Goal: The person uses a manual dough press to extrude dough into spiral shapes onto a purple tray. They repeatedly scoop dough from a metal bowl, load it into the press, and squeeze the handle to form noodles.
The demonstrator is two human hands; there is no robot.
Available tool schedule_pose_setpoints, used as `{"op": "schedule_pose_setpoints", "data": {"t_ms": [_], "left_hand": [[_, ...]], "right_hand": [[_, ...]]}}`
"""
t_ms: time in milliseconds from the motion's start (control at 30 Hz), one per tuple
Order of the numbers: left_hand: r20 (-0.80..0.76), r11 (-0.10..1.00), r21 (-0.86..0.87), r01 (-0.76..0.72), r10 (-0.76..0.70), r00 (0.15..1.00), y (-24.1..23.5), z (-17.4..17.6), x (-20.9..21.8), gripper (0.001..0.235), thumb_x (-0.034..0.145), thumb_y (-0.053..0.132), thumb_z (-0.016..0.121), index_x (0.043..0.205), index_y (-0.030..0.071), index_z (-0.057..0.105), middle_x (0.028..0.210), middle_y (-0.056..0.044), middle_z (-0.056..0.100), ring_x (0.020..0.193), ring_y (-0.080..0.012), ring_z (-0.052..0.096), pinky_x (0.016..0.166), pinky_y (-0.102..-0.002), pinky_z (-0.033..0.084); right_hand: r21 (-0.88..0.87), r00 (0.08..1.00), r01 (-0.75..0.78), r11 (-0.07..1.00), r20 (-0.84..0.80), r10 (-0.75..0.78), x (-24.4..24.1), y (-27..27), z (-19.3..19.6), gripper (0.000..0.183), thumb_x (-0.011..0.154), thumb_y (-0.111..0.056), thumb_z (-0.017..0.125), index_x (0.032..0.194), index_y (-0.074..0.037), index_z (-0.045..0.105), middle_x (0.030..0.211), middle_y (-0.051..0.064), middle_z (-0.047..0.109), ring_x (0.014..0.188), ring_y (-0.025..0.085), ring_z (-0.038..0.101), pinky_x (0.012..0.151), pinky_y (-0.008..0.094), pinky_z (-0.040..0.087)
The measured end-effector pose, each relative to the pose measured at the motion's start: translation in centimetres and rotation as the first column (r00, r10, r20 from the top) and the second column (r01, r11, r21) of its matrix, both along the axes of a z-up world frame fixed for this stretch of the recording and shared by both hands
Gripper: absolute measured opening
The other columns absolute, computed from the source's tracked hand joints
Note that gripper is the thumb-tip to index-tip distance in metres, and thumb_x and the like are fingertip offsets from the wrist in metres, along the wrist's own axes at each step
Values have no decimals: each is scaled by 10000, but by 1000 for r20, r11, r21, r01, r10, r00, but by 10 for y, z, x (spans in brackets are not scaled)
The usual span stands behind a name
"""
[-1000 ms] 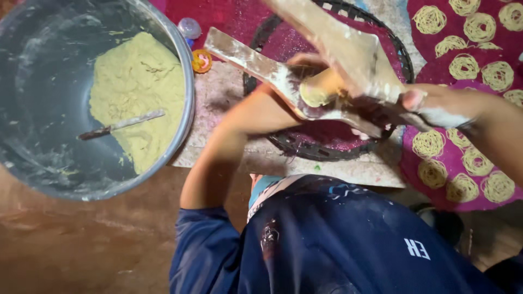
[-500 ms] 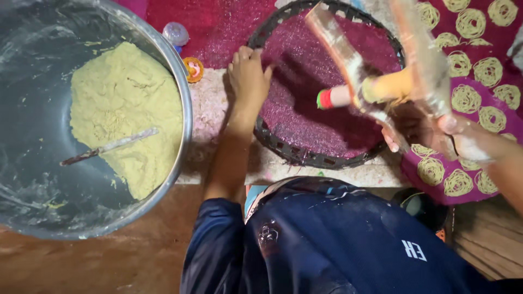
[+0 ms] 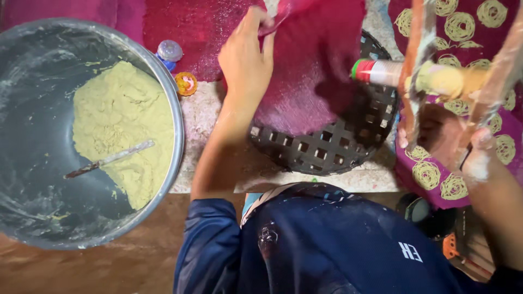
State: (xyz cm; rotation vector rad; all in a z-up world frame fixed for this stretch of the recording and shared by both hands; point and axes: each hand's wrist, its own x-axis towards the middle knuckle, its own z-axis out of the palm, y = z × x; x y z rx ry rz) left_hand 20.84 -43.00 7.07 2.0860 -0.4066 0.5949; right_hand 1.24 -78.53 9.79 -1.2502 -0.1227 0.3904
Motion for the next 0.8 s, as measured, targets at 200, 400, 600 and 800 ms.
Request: {"op": "schedule_pose_setpoints", "data": {"t_ms": [200, 400, 600, 800], "left_hand": [[306, 936, 257, 242, -316, 898, -2, 48, -68, 180, 954, 43, 685, 1123, 100, 660, 981, -77, 698, 899, -263, 697, 789, -404, 563], [88, 804, 252, 539, -573, 815, -8, -30, -121, 198, 942, 75, 646, 1139, 81, 663, 1088, -71, 729, 1009, -241, 725, 942, -404, 589], [-132, 773, 273, 573, -559, 818, -3, -116, -141, 250, 891, 104, 643, 1139, 98, 673, 1126, -56, 732, 1099, -241, 710, 1031, -443, 533], [-334, 724, 112, 681, -618, 712, -4, -105, -139, 543, 863, 282, 714, 1353, 80, 594, 1385, -127, 625, 1313, -281, 580, 1110, -437, 461]], "right_hand": [[30, 969, 154, 988, 188, -157, -22, -51, -31, 926, 892, -733, 618, 1461, -17, 473, 1164, 161, 586, 1024, 289, 568, 860, 466, 508], [160, 881, 438, 885, -271, -387, -35, -98, -50, 426, 1132, -349, 482, 1356, 12, 460, 1134, 190, 585, 1047, 334, 549, 1006, 510, 444], [144, 977, 214, 966, -12, -214, -31, -74, -46, 598, 1099, -460, 558, 1404, 45, 461, 1170, 188, 615, 1060, 321, 575, 999, 489, 456], [-58, 992, -18, 998, 125, 26, 7, -28, -48, 870, 990, -747, 468, 1352, 44, 454, 1153, 155, 665, 1034, 259, 638, 929, 408, 562]]}}
